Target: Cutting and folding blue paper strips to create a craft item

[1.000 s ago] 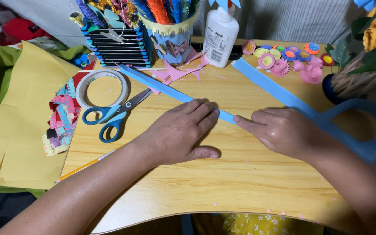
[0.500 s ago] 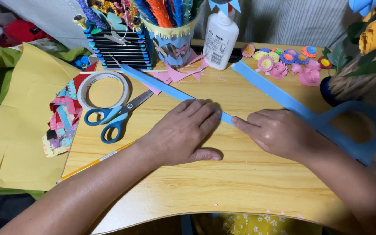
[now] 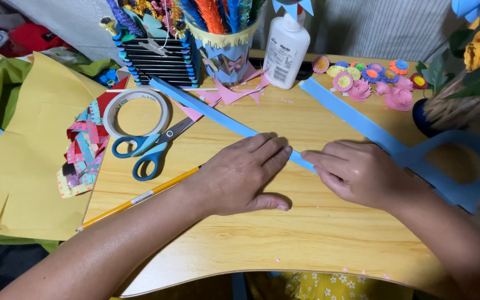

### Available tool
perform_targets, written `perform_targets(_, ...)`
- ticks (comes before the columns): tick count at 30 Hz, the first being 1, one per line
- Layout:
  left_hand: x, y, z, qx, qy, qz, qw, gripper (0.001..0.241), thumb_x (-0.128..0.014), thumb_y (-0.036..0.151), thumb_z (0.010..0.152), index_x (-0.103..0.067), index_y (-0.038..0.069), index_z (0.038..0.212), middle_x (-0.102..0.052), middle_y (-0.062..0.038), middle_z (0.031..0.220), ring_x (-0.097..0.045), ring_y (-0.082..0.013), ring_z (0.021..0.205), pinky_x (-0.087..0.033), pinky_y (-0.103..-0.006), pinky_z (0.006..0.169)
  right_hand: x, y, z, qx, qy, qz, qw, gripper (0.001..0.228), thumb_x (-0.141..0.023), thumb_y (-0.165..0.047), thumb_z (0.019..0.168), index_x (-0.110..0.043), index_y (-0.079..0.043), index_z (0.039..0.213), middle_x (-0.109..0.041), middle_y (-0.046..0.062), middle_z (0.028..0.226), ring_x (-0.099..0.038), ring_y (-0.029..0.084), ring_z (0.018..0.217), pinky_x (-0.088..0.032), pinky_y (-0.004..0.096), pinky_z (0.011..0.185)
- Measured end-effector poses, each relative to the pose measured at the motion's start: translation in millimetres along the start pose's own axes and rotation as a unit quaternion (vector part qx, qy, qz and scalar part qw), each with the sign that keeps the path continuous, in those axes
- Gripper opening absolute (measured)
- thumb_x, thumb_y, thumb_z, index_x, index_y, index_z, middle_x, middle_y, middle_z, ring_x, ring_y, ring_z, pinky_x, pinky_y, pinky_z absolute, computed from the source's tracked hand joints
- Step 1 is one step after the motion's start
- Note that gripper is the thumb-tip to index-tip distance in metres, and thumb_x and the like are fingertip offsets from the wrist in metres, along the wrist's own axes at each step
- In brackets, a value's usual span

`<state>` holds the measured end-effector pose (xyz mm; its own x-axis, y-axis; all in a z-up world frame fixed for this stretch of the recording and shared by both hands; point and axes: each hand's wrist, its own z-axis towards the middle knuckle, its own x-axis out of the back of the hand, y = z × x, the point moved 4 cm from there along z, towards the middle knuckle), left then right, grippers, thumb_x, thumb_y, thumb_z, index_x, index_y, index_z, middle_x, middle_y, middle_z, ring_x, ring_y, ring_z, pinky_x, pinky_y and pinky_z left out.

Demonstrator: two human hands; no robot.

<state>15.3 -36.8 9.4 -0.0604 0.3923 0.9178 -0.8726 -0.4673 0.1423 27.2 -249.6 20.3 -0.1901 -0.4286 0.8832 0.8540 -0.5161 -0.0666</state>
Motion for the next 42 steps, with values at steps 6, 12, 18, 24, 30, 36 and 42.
perform_targets(6, 0.7, -0.3, 0.2, 0.007, -0.015, 0.003, 1.0, 0.089, -0.048, 0.07, 0.092, -0.053, -0.006, 0.138, -0.055, -0.024, 0.129, -0.048, -0.0406, 0.133, -0.045, -0.0485, 0.11, 2.6, -3.5, 2.0, 0.021, 0.01, 0.013, 1.0, 0.013, -0.064, -0.009, 0.095, -0.074, -0.009, 0.102, -0.051, 0.001, 0.07, -0.058, 0.021, 0.063, -0.05, 0.029, 0.054)
perform_targets(12, 1.7, 0.2, 0.4, 0.013, -0.017, 0.007, 1.0, 0.089, -0.049, 0.07, 0.092, -0.053, -0.005, 0.139, -0.055, -0.023, 0.13, -0.047, -0.0393, 0.134, -0.045, -0.0473, 0.111, 4.3, 0.4, -3.5, 0.039, -0.006, 0.007, 0.999, 0.009, -0.066, -0.009, 0.095, -0.074, -0.008, 0.097, -0.052, 0.003, 0.072, -0.059, 0.022, 0.065, -0.049, 0.03, 0.054)
perform_targets(18, 0.3, -0.9, -0.5, 0.014, -0.013, 0.008, 1.0, 0.089, -0.049, 0.071, 0.091, -0.053, -0.004, 0.139, -0.055, -0.022, 0.13, -0.047, -0.0386, 0.134, -0.045, -0.0469, 0.111, 1.5, 5.3, -7.2, 0.023, -0.02, 0.03, 0.999, 0.011, -0.065, -0.01, 0.094, -0.075, -0.009, 0.1, -0.052, 0.003, 0.072, -0.06, 0.022, 0.065, -0.048, 0.031, 0.053)
perform_targets(24, 0.9, -0.8, -0.2, 0.013, -0.011, 0.009, 1.0, 0.089, -0.049, 0.071, 0.091, -0.053, -0.004, 0.138, -0.055, -0.022, 0.129, -0.047, -0.0387, 0.134, -0.045, -0.0472, 0.111, -1.0, 12.1, -9.1, -0.013, -0.025, 0.1, 0.995, 0.013, -0.065, -0.009, 0.093, -0.077, -0.009, 0.1, -0.053, 0.004, 0.071, -0.061, 0.024, 0.064, -0.049, 0.032, 0.052)
perform_targets(30, -0.1, -1.0, -0.4, 0.013, -0.013, 0.01, 1.0, 0.088, -0.049, 0.071, 0.091, -0.053, -0.004, 0.138, -0.055, -0.022, 0.13, -0.047, -0.0388, 0.135, -0.045, -0.0471, 0.112, -5.9, 18.4, -14.9, -0.009, -0.042, 0.095, 0.995, 0.017, -0.066, -0.013, 0.094, -0.077, -0.012, 0.106, -0.054, 0.002, 0.072, -0.061, 0.022, 0.065, -0.048, 0.03, 0.053)
perform_targets(36, -0.3, -2.0, -0.1, 0.013, -0.018, 0.006, 1.0, 0.088, -0.048, 0.071, 0.091, -0.054, -0.004, 0.138, -0.055, -0.022, 0.129, -0.047, -0.0383, 0.135, -0.045, -0.047, 0.111, 2.5, 11.1, -5.7, 0.026, -0.064, 0.053, 0.996, 0.017, -0.064, -0.013, 0.095, -0.075, -0.011, 0.107, -0.053, 0.004, 0.073, -0.062, 0.023, 0.068, -0.049, 0.032, 0.054)
perform_targets(42, 1.7, -1.1, -0.1, 0.01, -0.01, 0.007, 1.0, 0.088, -0.049, 0.07, 0.092, -0.054, -0.004, 0.138, -0.055, -0.022, 0.129, -0.048, -0.0385, 0.134, -0.045, -0.0468, 0.111, 1.6, 12.5, -6.4, 0.043, -0.085, 0.027, 0.995, 0.019, -0.061, -0.015, 0.097, -0.075, -0.012, 0.11, -0.054, 0.0, 0.075, -0.062, 0.02, 0.07, -0.05, 0.029, 0.056)
